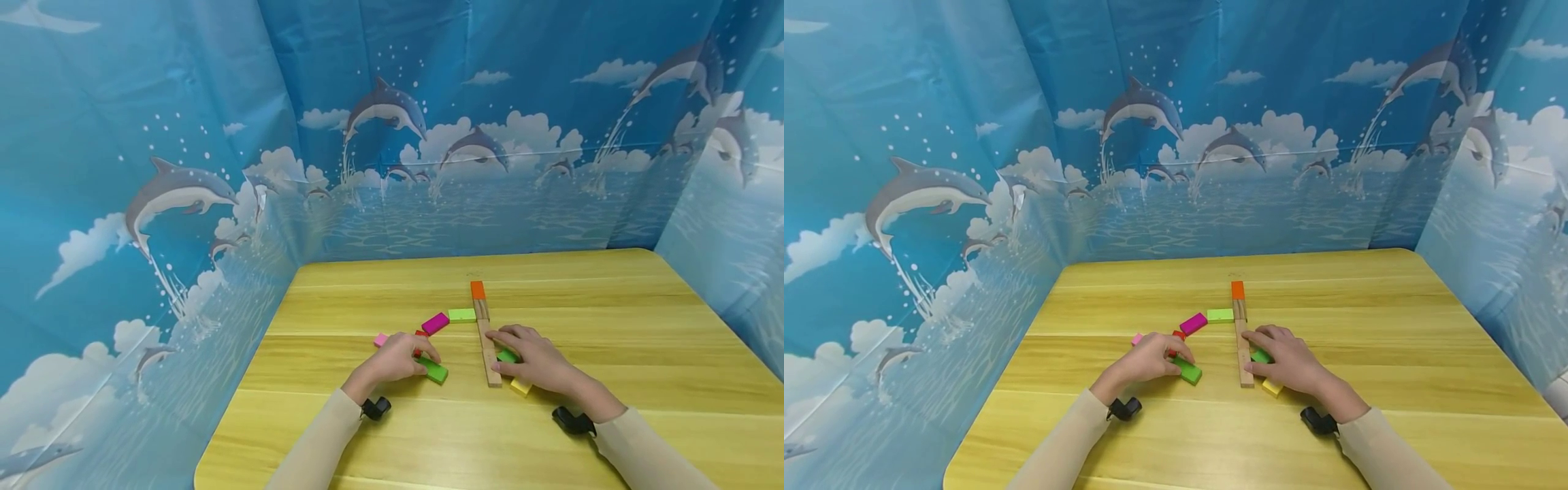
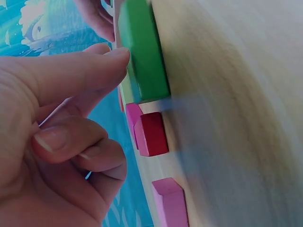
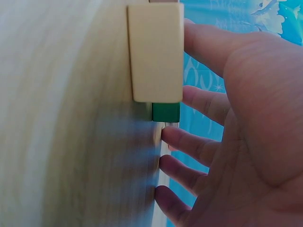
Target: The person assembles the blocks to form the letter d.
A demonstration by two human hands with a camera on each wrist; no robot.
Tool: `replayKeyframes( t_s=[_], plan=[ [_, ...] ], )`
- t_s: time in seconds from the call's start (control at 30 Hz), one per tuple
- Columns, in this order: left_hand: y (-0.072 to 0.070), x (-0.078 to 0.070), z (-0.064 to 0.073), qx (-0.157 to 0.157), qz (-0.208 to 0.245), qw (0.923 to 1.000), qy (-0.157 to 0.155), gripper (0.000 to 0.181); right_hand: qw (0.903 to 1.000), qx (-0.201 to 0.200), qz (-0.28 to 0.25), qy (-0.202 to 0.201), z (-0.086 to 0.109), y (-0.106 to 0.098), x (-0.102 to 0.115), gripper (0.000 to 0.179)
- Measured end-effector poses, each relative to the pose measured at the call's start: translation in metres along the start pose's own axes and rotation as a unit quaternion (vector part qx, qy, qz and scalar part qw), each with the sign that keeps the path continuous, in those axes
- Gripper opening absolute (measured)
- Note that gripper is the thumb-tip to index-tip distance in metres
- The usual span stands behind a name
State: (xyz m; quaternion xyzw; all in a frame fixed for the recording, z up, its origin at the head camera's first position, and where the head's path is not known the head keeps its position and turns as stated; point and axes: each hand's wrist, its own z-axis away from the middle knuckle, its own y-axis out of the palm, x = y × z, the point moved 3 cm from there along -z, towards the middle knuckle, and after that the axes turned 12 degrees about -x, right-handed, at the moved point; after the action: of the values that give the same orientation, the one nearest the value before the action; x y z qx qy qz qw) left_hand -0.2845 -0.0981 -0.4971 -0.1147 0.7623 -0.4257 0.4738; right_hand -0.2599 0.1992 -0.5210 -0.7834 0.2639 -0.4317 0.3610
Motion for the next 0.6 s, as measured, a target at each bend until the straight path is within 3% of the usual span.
replayKeyframes(
  t_s=[0.23, 0.6],
  plan=[
    [0.0032, 0.0023, 0.0019, 0.023, 0.001, 0.9997, -0.006, 0.029, 1.0, -0.001, 0.002, 0.0, 0.0, -0.0003, -0.0001, 0.067],
    [-0.0005, 0.0049, 0.0043, 0.036, -0.008, 0.9992, -0.013, 0.031, 1.0, -0.003, 0.001, -0.003, 0.0001, -0.0002, 0.0, 0.067]
  ],
)
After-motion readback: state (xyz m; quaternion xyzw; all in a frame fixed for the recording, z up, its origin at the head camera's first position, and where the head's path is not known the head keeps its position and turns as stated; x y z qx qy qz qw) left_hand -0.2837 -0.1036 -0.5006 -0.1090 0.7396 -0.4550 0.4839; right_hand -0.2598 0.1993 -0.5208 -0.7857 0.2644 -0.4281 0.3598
